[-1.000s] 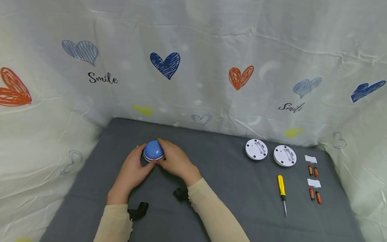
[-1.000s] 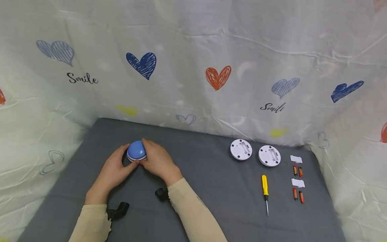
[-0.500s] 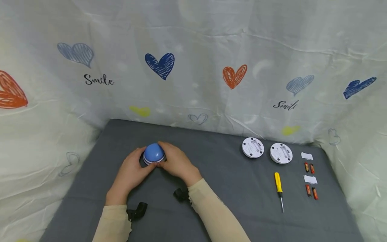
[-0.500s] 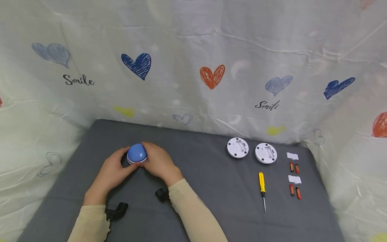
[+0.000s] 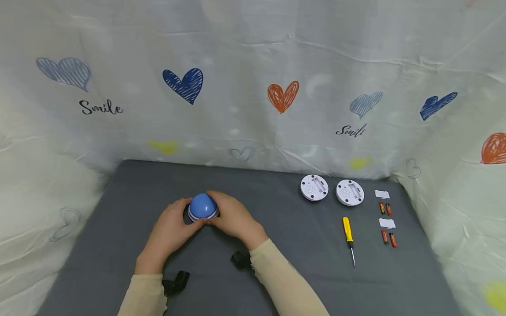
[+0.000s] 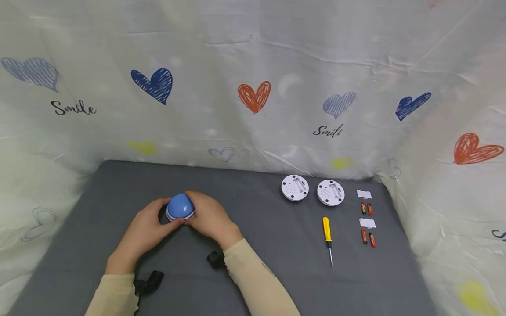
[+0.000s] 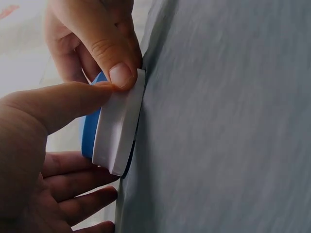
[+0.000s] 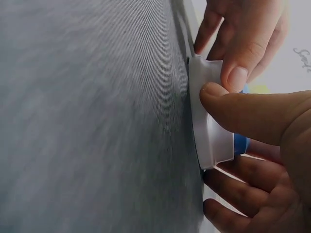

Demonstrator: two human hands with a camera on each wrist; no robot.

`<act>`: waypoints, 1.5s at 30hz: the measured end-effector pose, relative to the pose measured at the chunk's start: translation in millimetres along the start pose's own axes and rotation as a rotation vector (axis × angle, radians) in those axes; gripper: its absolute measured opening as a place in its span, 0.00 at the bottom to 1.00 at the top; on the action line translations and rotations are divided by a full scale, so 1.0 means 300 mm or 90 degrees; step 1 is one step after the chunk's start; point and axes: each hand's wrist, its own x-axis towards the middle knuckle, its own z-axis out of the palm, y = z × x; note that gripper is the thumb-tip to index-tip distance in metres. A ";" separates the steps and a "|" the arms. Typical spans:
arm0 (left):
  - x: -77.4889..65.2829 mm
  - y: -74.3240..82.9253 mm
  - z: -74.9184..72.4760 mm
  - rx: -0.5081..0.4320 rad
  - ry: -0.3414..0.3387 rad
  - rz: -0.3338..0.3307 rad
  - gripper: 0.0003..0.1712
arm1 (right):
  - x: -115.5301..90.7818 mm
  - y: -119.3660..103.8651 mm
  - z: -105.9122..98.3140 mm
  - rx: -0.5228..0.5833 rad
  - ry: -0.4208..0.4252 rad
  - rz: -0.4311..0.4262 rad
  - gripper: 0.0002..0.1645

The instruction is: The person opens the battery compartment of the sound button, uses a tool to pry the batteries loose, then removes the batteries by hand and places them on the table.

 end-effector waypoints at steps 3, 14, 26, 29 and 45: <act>-0.005 0.024 0.025 0.004 -0.005 0.011 0.46 | -0.032 0.020 -0.008 0.008 0.005 0.011 0.47; -0.020 0.119 0.105 0.033 -0.012 0.046 0.43 | -0.158 0.095 -0.037 0.043 0.026 0.038 0.47; -0.022 0.225 0.210 0.037 -0.028 0.087 0.41 | -0.305 0.194 -0.080 0.098 0.063 0.057 0.47; -0.019 0.249 0.231 0.039 -0.040 0.091 0.41 | -0.341 0.208 -0.098 0.116 0.062 0.074 0.47; 0.003 0.392 0.325 0.050 -0.061 0.127 0.38 | -0.461 0.297 -0.189 0.148 0.073 0.132 0.47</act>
